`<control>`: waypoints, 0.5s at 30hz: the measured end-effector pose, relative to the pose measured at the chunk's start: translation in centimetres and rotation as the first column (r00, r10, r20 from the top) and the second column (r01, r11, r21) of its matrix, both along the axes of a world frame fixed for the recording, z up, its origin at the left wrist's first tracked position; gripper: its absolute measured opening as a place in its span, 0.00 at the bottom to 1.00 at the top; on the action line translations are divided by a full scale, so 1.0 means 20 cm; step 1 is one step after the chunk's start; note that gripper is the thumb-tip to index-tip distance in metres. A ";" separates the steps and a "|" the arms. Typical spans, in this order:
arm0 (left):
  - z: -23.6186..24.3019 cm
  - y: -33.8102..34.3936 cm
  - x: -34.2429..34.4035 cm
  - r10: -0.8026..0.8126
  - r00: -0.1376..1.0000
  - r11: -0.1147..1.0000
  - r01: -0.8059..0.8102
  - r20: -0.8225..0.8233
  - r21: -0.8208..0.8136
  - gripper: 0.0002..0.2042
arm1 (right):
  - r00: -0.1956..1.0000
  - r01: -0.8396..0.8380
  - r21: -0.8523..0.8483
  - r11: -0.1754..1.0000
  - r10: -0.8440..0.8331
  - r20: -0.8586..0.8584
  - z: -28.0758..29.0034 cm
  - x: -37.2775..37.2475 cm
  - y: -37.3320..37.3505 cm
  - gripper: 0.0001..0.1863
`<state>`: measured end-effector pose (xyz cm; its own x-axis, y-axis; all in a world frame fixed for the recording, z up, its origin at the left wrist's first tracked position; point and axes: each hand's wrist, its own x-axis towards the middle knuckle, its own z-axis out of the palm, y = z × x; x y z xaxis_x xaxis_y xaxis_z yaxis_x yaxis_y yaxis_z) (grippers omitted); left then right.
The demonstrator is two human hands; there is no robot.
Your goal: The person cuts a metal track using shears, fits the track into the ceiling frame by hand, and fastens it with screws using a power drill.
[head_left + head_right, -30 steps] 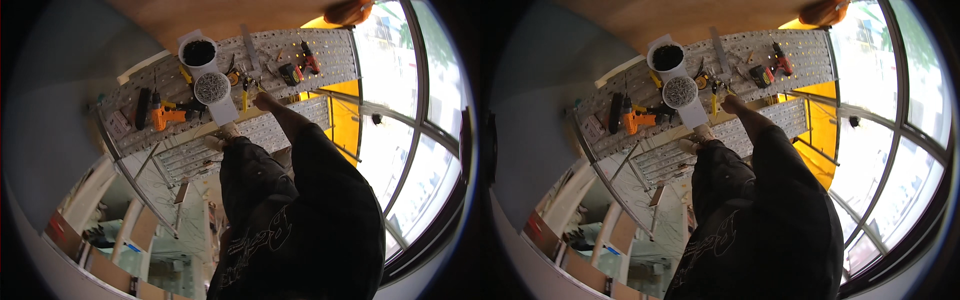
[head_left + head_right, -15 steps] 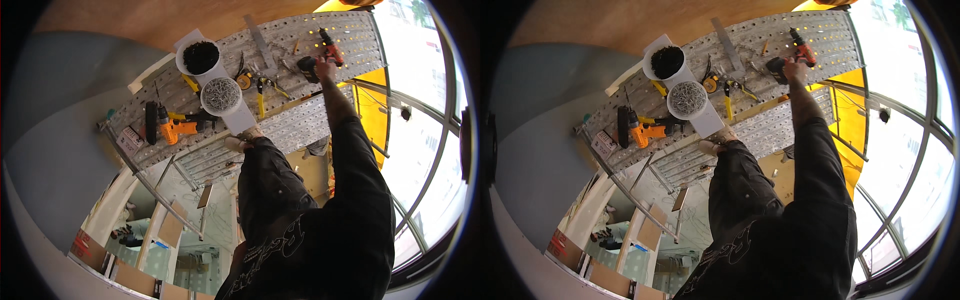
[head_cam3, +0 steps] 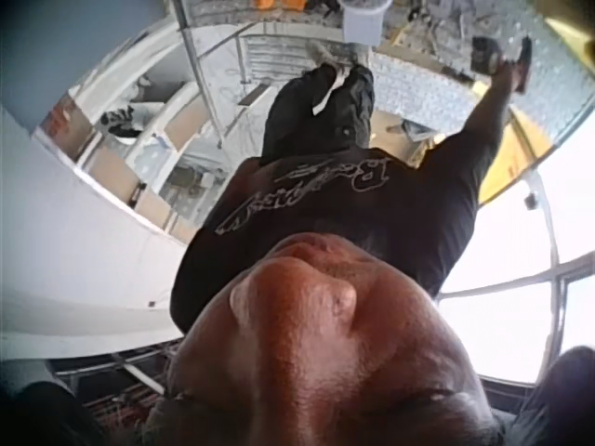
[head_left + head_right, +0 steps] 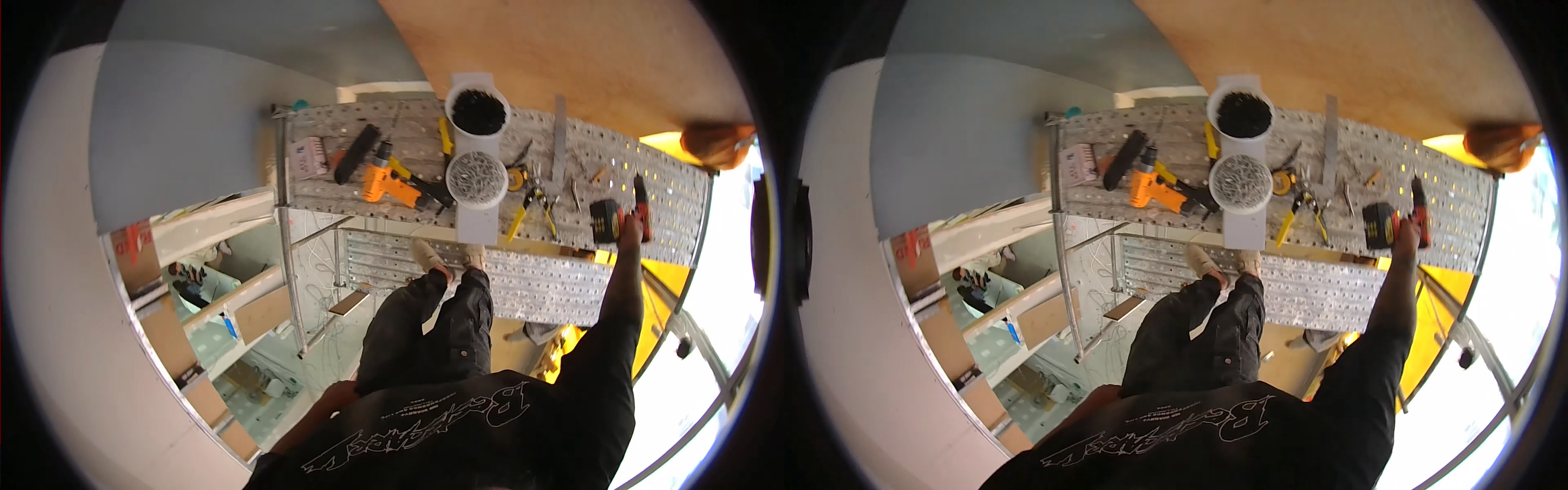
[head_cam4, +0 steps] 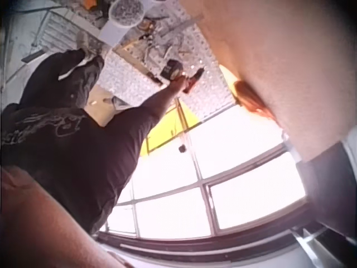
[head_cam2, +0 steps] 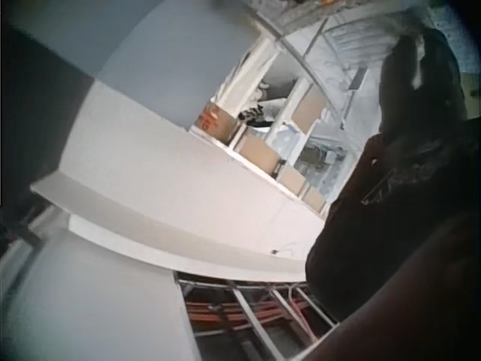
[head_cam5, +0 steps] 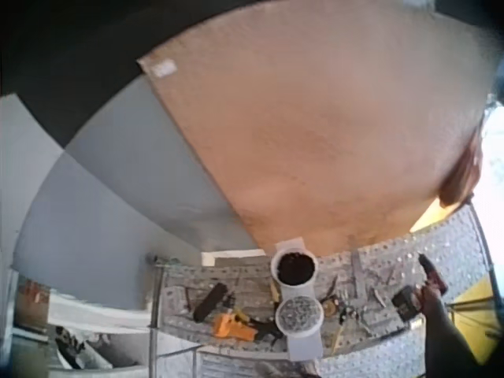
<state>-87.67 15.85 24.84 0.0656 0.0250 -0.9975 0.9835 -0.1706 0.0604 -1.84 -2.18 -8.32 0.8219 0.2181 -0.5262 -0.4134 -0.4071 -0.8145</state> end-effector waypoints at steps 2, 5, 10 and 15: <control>0.02 0.04 -0.05 0.017 0.999 0.998 -0.019 0.033 0.064 0.20 | 0.984 0.170 0.146 0.975 -0.160 -0.074 0.13 -0.20 0.03 0.05; -0.01 0.14 -0.04 0.026 0.991 0.984 -0.048 0.129 0.169 0.22 | 0.934 0.294 0.047 0.955 -0.298 0.199 0.39 -0.37 -0.12 0.09; -0.12 0.19 -0.41 0.029 0.964 0.945 -0.113 0.266 0.306 0.20 | 0.958 0.184 0.246 0.952 -0.229 0.172 1.24 -1.24 0.35 0.33; -0.27 0.63 -0.47 0.050 0.898 0.926 -0.205 0.437 0.317 0.20 | 0.959 0.153 0.568 0.809 -0.260 0.112 1.73 -1.85 0.52 0.33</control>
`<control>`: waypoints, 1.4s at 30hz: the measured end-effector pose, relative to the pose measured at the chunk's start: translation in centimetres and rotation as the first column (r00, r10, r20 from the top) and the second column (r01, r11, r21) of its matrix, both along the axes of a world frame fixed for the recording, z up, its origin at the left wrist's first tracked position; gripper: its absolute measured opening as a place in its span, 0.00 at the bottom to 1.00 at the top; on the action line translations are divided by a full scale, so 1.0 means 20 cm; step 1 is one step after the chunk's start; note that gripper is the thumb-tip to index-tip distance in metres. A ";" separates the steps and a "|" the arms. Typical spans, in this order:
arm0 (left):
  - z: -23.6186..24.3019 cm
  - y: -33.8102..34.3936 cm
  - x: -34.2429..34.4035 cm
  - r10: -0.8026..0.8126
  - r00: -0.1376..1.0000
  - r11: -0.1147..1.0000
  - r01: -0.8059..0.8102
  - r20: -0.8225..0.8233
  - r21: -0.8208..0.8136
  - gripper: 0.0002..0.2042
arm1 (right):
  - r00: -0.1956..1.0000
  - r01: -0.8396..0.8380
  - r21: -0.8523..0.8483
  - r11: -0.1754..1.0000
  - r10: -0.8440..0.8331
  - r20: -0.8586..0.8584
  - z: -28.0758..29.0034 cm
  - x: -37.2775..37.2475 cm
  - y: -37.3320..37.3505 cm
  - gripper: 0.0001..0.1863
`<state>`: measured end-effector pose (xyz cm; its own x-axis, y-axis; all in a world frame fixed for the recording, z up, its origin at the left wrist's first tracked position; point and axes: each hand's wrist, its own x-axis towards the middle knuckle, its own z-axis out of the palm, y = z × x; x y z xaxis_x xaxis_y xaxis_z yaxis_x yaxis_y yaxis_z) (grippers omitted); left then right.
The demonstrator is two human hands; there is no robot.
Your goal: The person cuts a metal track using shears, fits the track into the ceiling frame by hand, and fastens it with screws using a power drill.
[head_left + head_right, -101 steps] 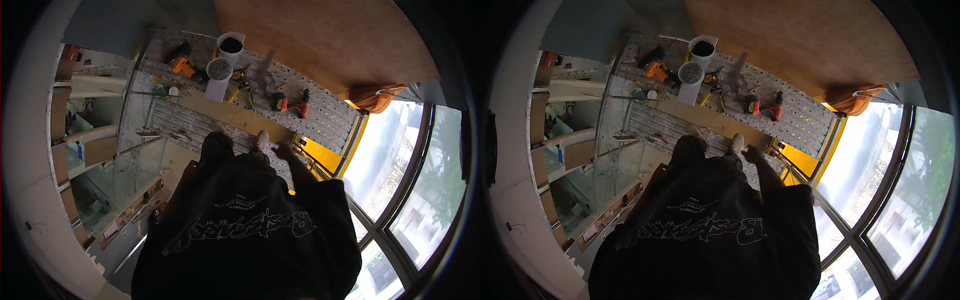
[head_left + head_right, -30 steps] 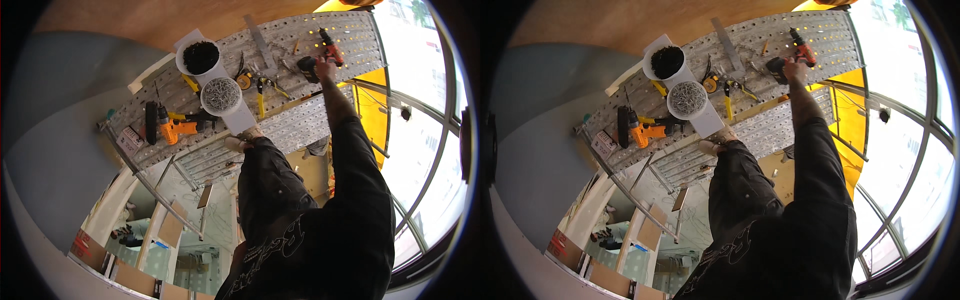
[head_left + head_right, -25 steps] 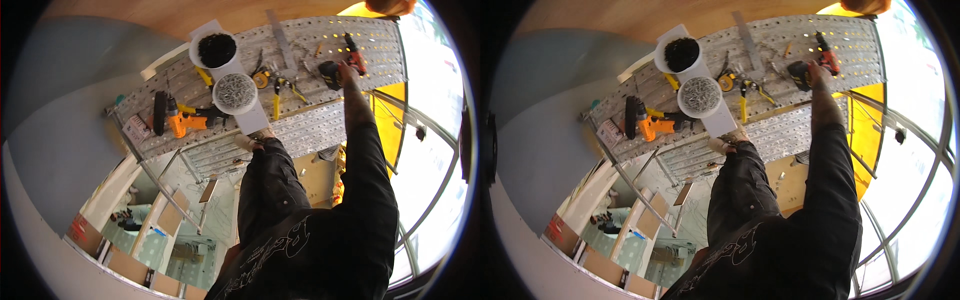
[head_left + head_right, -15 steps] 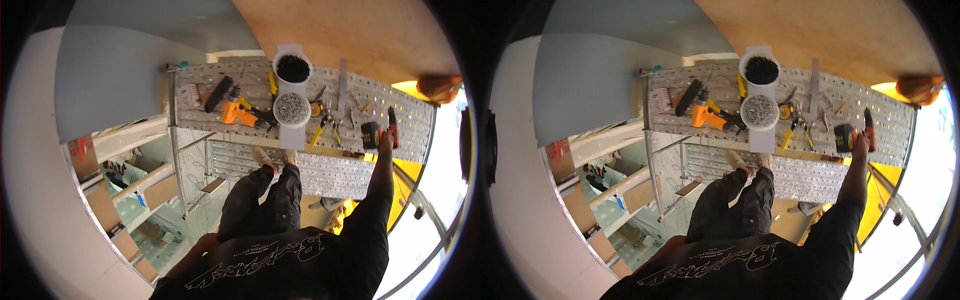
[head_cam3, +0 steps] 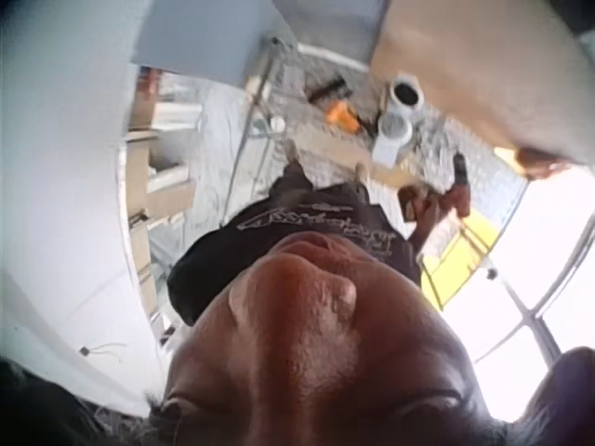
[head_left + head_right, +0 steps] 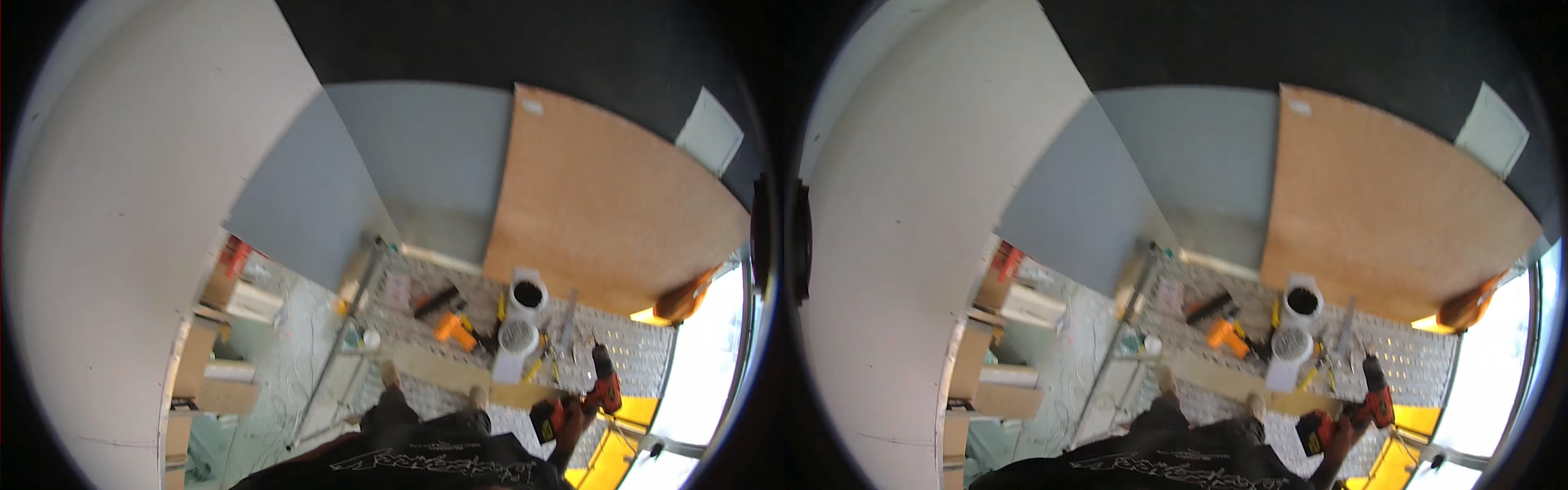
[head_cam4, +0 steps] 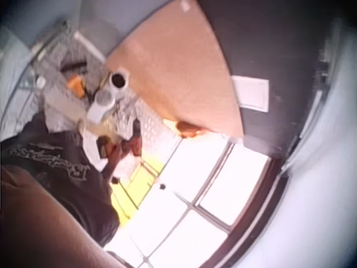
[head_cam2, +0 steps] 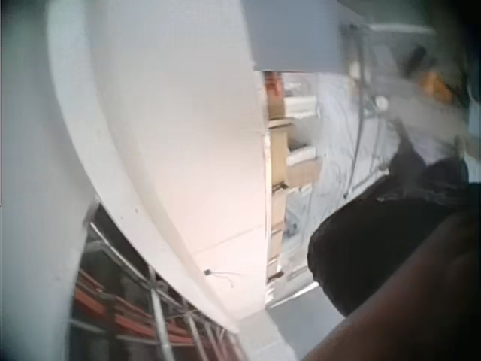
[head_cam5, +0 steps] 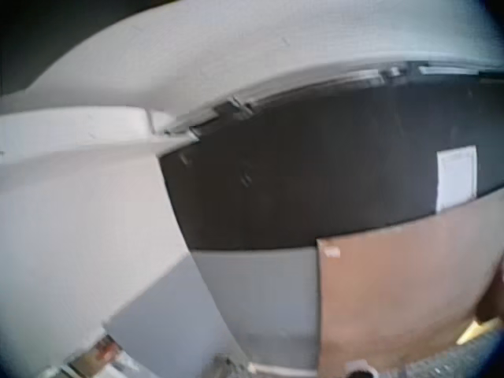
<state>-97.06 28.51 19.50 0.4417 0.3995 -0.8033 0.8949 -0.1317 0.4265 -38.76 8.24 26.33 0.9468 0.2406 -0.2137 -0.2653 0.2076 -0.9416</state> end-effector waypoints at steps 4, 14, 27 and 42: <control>-0.08 0.39 -0.02 -0.030 0.994 0.999 0.032 0.101 -0.016 0.20 | 0.987 0.071 -0.195 0.978 -0.040 0.156 0.29 -0.31 0.22 0.31; -0.01 1.04 -0.30 -0.174 0.950 0.985 0.170 0.260 0.038 0.19 | 0.984 -0.027 0.099 0.995 0.009 0.178 1.13 -1.07 0.86 0.15; 0.01 1.00 -0.47 -0.239 0.823 0.971 0.192 0.516 0.143 0.19 | 0.909 -0.216 -0.454 0.864 0.348 0.229 0.97 -1.18 0.62 0.15; 0.95 0.72 -0.07 -0.514 0.841 0.843 0.457 0.171 0.284 0.15 | 0.931 -0.266 -0.496 0.826 0.355 0.091 1.12 -0.71 0.24 0.20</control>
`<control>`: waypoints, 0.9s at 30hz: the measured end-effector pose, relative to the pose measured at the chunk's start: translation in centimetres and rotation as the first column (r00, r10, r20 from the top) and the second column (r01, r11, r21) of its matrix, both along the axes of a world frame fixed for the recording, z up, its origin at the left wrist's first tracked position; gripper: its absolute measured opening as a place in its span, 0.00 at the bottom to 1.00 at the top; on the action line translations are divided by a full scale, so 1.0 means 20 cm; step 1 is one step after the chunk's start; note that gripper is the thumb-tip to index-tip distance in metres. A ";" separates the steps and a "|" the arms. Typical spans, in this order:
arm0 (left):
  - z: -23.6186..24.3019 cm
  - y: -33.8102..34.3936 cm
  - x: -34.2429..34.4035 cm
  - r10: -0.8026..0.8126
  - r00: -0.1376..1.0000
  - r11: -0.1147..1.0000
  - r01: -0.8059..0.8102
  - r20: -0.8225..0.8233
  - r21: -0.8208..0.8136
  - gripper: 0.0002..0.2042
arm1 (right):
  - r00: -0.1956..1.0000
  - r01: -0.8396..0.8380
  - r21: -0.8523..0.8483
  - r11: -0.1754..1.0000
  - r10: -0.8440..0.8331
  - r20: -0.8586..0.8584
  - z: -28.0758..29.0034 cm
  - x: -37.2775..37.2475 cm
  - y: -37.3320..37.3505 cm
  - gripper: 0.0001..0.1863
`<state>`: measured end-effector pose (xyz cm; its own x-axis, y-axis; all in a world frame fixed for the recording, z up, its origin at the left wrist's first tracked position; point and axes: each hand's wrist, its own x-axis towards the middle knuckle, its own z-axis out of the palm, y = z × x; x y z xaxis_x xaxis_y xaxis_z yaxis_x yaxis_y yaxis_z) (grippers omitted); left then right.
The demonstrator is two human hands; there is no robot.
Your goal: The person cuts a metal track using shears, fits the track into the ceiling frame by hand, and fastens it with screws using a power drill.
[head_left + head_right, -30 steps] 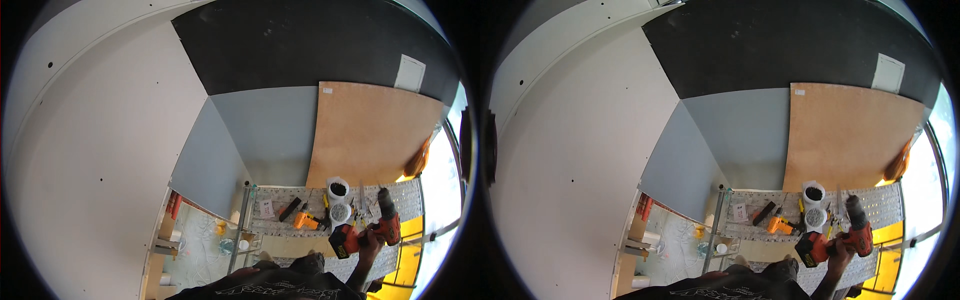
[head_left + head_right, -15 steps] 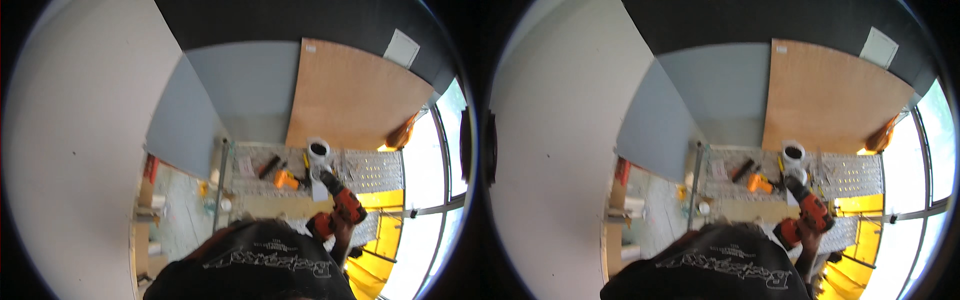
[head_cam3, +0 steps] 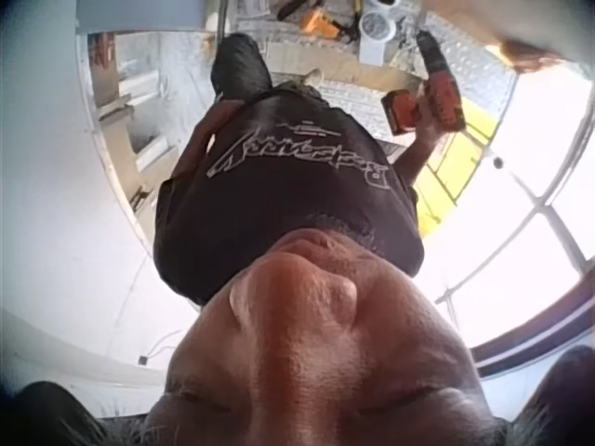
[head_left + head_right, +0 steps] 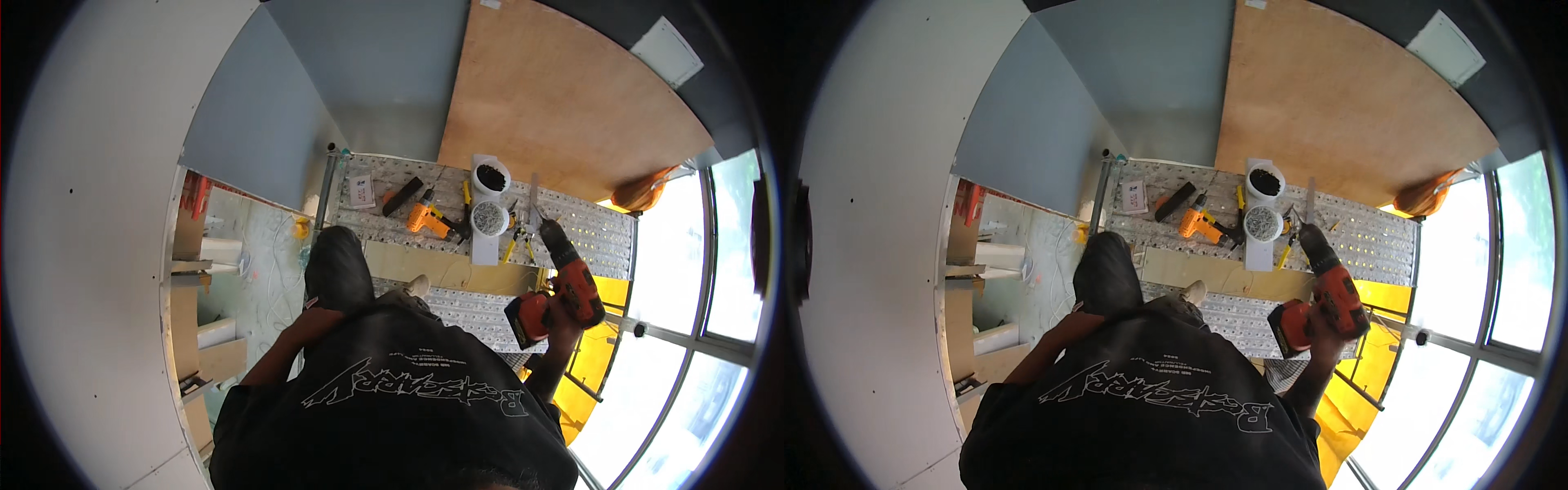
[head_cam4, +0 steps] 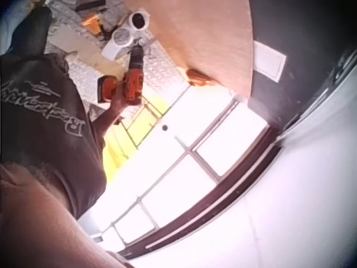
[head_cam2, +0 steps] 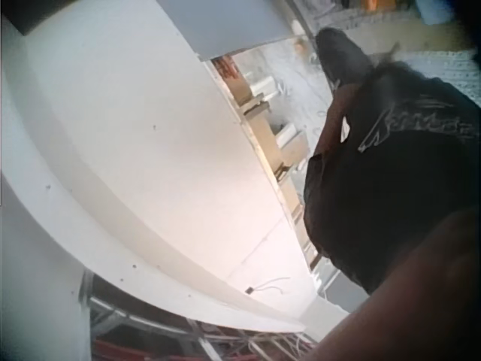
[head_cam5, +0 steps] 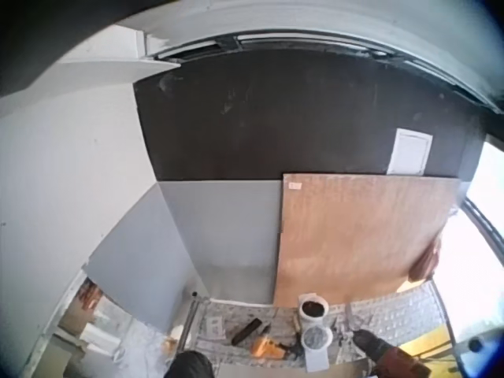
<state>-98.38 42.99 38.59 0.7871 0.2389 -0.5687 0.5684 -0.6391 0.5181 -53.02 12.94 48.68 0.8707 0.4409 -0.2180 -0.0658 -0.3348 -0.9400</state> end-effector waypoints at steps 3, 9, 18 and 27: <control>0.19 0.08 0.11 -0.155 0.974 0.987 0.158 -0.165 0.007 0.16 | 0.995 -0.088 0.033 0.996 0.087 0.044 -0.14 0.05 0.08 0.19; 0.68 0.25 0.62 0.311 0.916 0.925 -0.353 0.255 0.138 0.13 | 0.972 -0.134 0.109 0.985 0.109 0.207 -0.32 0.12 0.27 0.24; 0.30 0.56 1.08 0.103 0.992 0.995 -0.101 0.071 -0.026 0.14 | 0.953 -0.012 -0.254 0.967 0.088 0.290 -1.01 0.41 0.14 0.19; -0.75 0.90 1.63 -0.304 0.945 0.951 0.307 -0.118 0.011 0.12 | 0.850 0.078 -0.662 0.746 0.297 0.435 -2.42 1.42 0.30 0.38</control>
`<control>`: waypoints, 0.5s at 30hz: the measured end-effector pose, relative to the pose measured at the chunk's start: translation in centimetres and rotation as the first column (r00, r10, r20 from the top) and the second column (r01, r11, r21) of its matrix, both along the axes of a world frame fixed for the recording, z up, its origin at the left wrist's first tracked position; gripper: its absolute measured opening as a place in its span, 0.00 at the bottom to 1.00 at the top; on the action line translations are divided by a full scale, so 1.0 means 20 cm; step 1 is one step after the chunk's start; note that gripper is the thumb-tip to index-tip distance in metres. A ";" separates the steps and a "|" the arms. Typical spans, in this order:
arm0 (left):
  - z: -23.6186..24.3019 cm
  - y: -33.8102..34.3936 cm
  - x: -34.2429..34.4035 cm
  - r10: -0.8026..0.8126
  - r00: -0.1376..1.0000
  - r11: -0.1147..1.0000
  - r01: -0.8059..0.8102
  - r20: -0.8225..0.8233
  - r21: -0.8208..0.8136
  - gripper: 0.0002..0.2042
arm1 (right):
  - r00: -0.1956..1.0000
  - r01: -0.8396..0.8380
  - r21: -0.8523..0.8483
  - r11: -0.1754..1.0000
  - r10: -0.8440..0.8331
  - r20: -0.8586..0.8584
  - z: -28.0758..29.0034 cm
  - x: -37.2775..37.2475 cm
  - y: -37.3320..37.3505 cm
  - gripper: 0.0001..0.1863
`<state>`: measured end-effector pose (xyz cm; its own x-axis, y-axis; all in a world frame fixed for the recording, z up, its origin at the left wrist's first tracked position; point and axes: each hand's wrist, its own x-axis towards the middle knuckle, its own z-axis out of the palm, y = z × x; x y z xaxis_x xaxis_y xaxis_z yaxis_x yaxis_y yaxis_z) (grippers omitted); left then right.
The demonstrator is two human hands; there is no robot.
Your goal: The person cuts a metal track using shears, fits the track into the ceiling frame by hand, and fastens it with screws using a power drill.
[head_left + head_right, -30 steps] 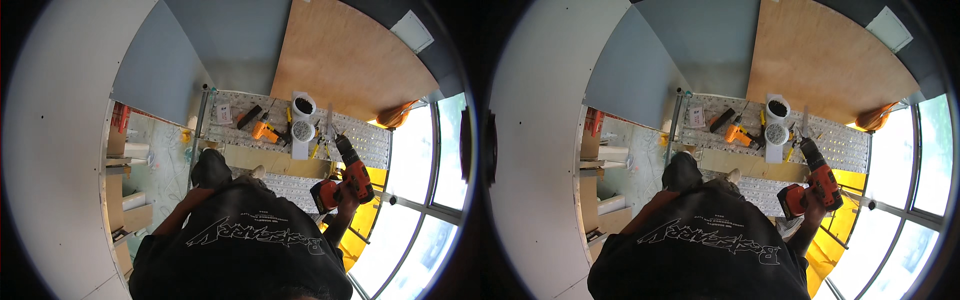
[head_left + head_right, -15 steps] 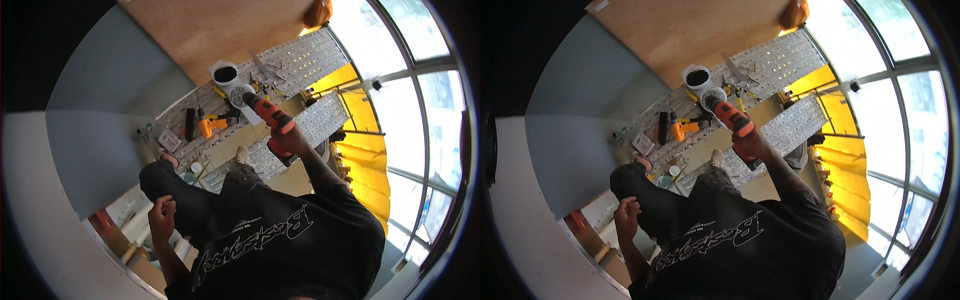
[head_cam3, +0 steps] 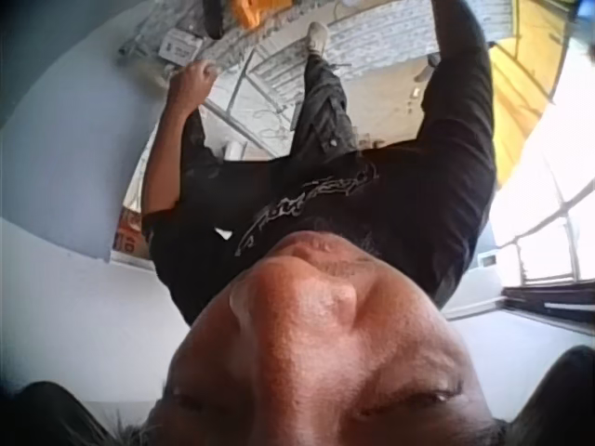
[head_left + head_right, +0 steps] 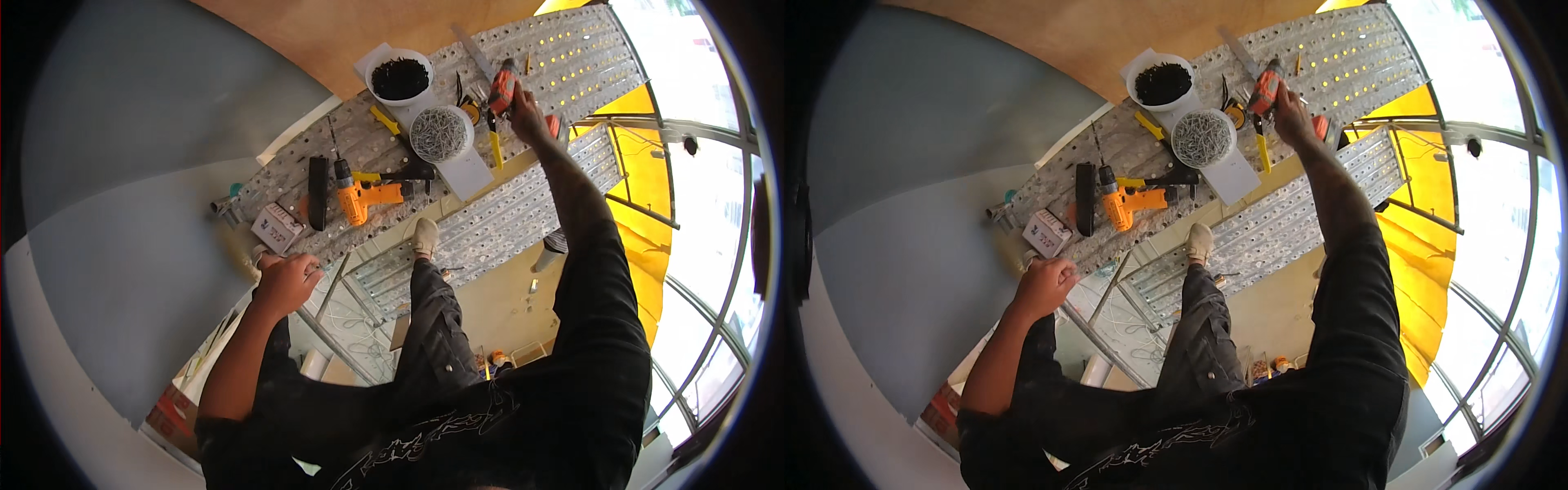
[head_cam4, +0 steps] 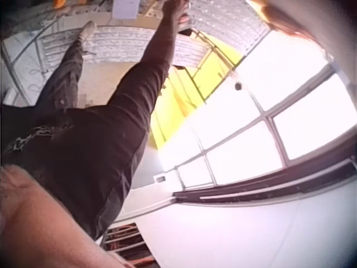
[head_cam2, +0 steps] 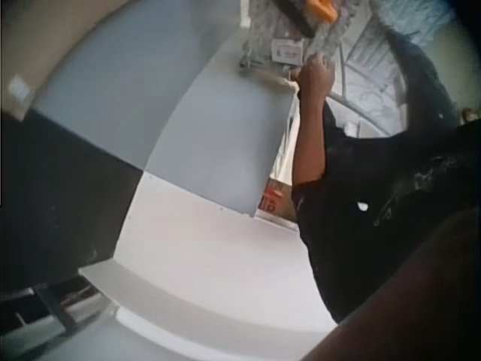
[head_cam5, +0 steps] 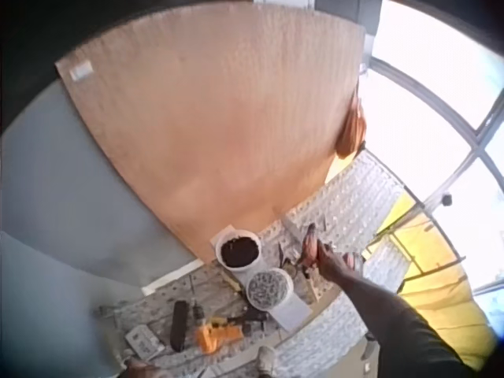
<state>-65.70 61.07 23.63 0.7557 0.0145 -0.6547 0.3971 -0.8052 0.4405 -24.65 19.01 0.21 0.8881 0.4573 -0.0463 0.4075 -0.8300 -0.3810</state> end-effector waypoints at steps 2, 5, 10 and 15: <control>-0.25 -0.01 0.14 -0.057 0.996 0.997 0.054 0.072 0.049 0.09 | 0.999 0.030 -0.068 0.997 -0.027 0.044 -0.15 0.12 -0.02 0.38; -0.54 -0.03 0.43 -0.116 0.954 0.990 0.089 0.276 0.106 0.08 | 0.999 0.033 -0.087 0.996 -0.031 0.028 -0.29 0.18 0.00 0.38; -0.87 -0.20 1.20 -0.035 0.717 0.999 0.013 0.696 0.036 0.09 | 0.995 0.097 0.078 0.992 -0.093 -0.045 -0.44 0.26 -0.16 0.35; -1.14 -0.15 1.79 -0.160 0.822 0.973 0.039 0.547 0.225 0.12 | 0.993 0.120 -0.001 0.993 -0.120 0.020 -0.36 0.16 0.04 0.40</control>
<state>-29.99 58.09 0.82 0.9937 0.0007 -0.1117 0.0446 -0.9194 0.3908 -21.38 19.82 -7.05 0.9373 0.3472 -0.0291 0.3122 -0.8741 -0.3722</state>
